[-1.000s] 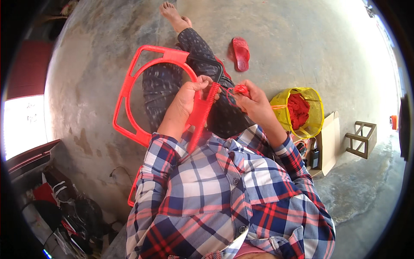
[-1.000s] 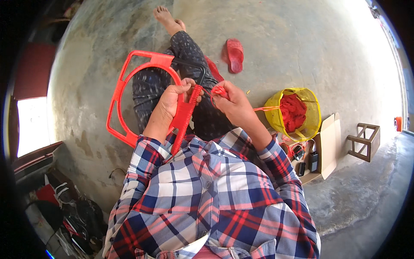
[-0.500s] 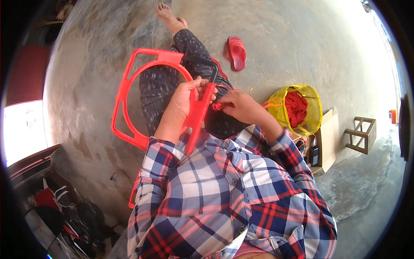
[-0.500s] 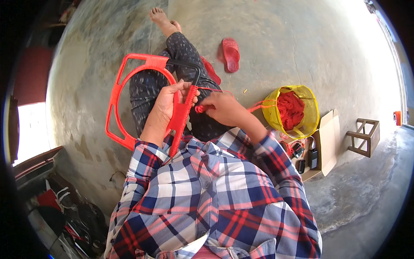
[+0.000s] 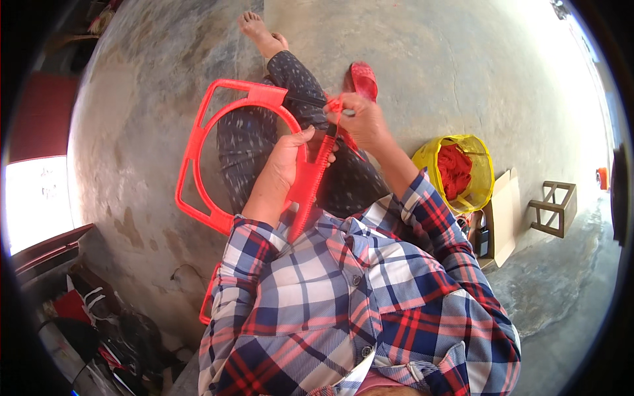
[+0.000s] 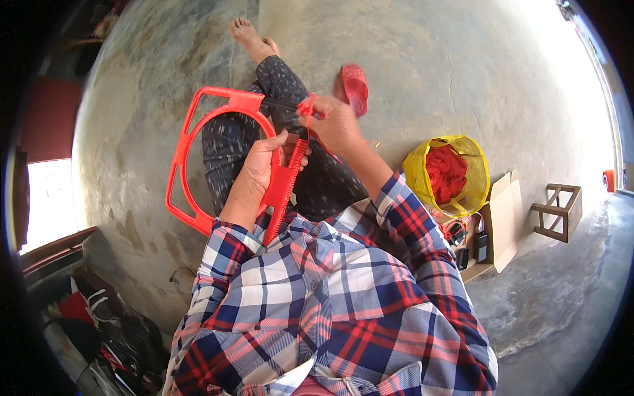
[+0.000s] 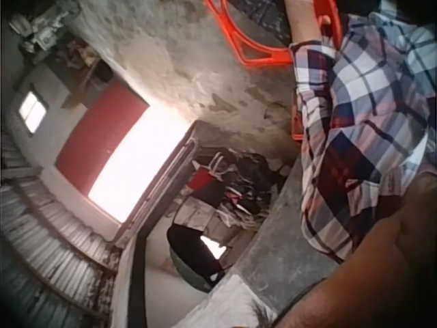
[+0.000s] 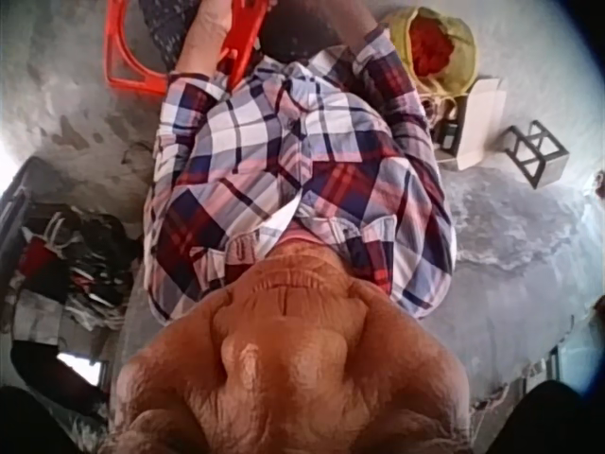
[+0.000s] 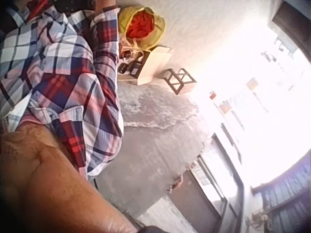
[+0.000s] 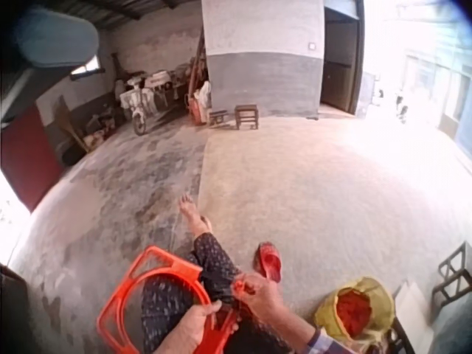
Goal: Wrapping and weaving red plastic cord around a metal frame to create a seat.
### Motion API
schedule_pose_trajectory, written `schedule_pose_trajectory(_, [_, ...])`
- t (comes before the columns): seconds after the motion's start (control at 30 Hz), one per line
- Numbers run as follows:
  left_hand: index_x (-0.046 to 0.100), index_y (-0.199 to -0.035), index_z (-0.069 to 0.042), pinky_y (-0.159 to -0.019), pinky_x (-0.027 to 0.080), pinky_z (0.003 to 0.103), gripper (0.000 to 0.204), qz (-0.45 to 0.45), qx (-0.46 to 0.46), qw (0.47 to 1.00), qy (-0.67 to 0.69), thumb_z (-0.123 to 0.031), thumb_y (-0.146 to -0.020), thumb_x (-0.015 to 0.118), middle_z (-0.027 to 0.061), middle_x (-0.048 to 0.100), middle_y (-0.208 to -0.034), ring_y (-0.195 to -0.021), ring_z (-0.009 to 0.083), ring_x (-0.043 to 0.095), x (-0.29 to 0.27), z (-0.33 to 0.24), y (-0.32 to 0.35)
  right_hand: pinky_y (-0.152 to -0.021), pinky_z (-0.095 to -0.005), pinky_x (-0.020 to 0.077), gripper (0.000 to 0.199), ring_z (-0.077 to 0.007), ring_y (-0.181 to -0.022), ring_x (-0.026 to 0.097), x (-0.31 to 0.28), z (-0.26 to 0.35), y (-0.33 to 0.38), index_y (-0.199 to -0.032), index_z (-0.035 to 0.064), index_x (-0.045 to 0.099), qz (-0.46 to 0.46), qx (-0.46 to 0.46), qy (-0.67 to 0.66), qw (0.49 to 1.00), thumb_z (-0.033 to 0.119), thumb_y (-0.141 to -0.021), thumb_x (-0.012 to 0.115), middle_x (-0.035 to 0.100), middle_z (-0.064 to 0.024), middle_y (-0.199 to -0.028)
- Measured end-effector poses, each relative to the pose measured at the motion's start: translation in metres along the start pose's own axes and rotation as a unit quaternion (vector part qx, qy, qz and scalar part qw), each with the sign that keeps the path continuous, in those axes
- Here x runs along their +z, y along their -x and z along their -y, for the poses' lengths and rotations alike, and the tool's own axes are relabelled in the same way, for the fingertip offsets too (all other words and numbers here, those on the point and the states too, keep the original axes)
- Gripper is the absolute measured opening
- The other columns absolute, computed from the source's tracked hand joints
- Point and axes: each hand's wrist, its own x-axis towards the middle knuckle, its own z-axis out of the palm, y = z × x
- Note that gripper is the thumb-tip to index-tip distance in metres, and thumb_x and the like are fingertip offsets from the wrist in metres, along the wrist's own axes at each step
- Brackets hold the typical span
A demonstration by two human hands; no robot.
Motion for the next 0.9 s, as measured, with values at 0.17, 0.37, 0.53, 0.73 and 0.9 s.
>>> schedule_pose_trajectory(0.17, [0.062,-0.102,0.003,-0.069,0.054,0.038,0.035,-0.019,0.027,0.999,0.015,-0.030,-0.092,0.055,0.0210,0.066,-0.091,-0.074,0.0303,0.065,-0.004,-0.005,0.008,-0.071,-0.0318,0.0493,0.025,-0.0196,-0.082,0.063,-0.060,0.018,0.037,-0.105,0.0040,0.066,0.053,-0.096,0.357,0.928,0.018,-0.084,0.066,0.065,-0.0118,-0.091])
schedule_pose_trajectory(0.37, [0.062,-0.101,0.004,-0.071,0.055,0.038,0.036,0.007,0.023,0.999,0.024,-0.030,-0.093,0.053,0.0207,0.066,-0.090,-0.075,0.0297,0.066,-0.009,-0.008,0.005,-0.083,-0.0366,0.0429,0.022,-0.0213,-0.088,0.056,-0.128,0.021,0.117,-0.105,0.0001,0.060,-0.181,-0.002,-0.328,0.927,0.018,-0.095,0.051,0.061,-0.0046,-0.090])
schedule_pose_trajectory(0.53, [0.063,-0.100,0.004,-0.071,0.055,0.038,0.036,0.013,0.017,0.999,0.031,-0.029,-0.094,0.053,0.0206,0.066,-0.089,-0.074,0.0295,0.066,-0.006,-0.009,0.005,-0.078,-0.0337,0.0394,0.024,-0.0127,-0.063,0.036,-0.212,-0.051,0.175,-0.080,0.0097,0.044,-0.083,-0.131,-0.688,0.709,0.023,-0.100,0.045,0.035,0.0031,-0.066])
schedule_pose_trajectory(0.73, [0.063,-0.100,0.004,-0.071,0.055,0.037,0.037,0.029,-0.005,0.999,0.013,-0.030,-0.093,0.053,0.0207,0.066,-0.089,-0.074,0.0295,0.066,-0.006,-0.006,-0.001,-0.084,-0.0379,0.0416,0.022,-0.0148,-0.067,0.046,-0.229,-0.118,0.179,-0.084,0.0081,0.051,-0.284,-0.118,-0.576,0.757,0.024,-0.099,0.047,0.046,-0.0010,-0.072])
schedule_pose_trajectory(0.9, [0.063,-0.102,0.004,-0.070,0.055,0.037,0.037,0.011,0.015,0.999,0.031,-0.030,-0.094,0.052,0.0206,0.066,-0.090,-0.075,0.0296,0.066,-0.013,-0.004,0.002,-0.086,-0.0382,0.0445,0.024,-0.0210,-0.082,0.055,-0.244,-0.111,0.166,-0.086,0.0070,0.056,-0.412,-0.092,-0.520,0.742,0.025,-0.098,0.046,0.059,-0.0079,-0.087])
